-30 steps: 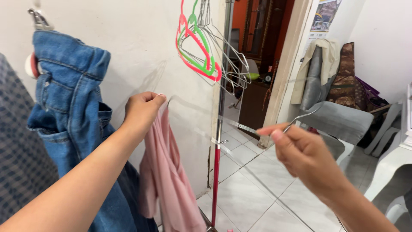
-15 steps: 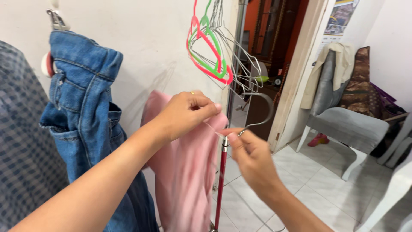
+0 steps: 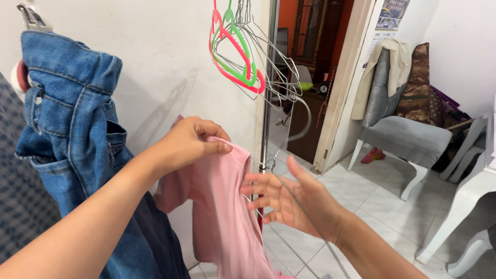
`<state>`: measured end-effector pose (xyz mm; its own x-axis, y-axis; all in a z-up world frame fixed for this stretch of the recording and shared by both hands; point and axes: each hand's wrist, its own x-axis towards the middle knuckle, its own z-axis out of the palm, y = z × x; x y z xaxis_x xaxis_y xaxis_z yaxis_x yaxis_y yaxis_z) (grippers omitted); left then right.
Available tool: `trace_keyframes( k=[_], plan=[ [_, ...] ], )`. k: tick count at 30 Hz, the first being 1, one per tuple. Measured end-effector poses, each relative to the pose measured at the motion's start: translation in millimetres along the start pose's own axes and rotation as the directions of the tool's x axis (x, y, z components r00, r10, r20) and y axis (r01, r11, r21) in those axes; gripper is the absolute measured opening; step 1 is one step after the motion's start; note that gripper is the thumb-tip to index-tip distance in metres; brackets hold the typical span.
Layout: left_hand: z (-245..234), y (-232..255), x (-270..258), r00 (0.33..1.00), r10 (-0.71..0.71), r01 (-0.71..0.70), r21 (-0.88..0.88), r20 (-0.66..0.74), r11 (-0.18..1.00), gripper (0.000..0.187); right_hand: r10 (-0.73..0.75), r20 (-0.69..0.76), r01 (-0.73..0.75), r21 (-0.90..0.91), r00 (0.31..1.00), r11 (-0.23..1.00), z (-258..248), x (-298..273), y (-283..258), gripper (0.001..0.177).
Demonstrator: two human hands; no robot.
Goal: The person takes various garments from a pink laundry basket and hangs them on a metal clothing rack using hangers. The items include jeans, checkered shorts, a pink t-shirt, a floral top, a yellow t-shirt, and black shorts.
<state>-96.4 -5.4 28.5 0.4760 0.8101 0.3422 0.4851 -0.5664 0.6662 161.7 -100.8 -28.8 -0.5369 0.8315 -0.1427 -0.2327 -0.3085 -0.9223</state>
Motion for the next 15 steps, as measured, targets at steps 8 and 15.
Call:
trace_keyframes(
  k=[8,15],
  plan=[
    [6,5,-1,0.995,-0.038,0.042,-0.038,0.093,0.998,0.021,0.114,0.181,-0.128,0.067,0.977,0.989,-65,40,62,0.053],
    [-20,-7,-1,0.988,-0.058,0.049,-0.064,-0.142,0.997,0.021,0.333,-0.303,-0.442,-0.729,0.893,0.522,-91,41,146,0.074]
  ],
)
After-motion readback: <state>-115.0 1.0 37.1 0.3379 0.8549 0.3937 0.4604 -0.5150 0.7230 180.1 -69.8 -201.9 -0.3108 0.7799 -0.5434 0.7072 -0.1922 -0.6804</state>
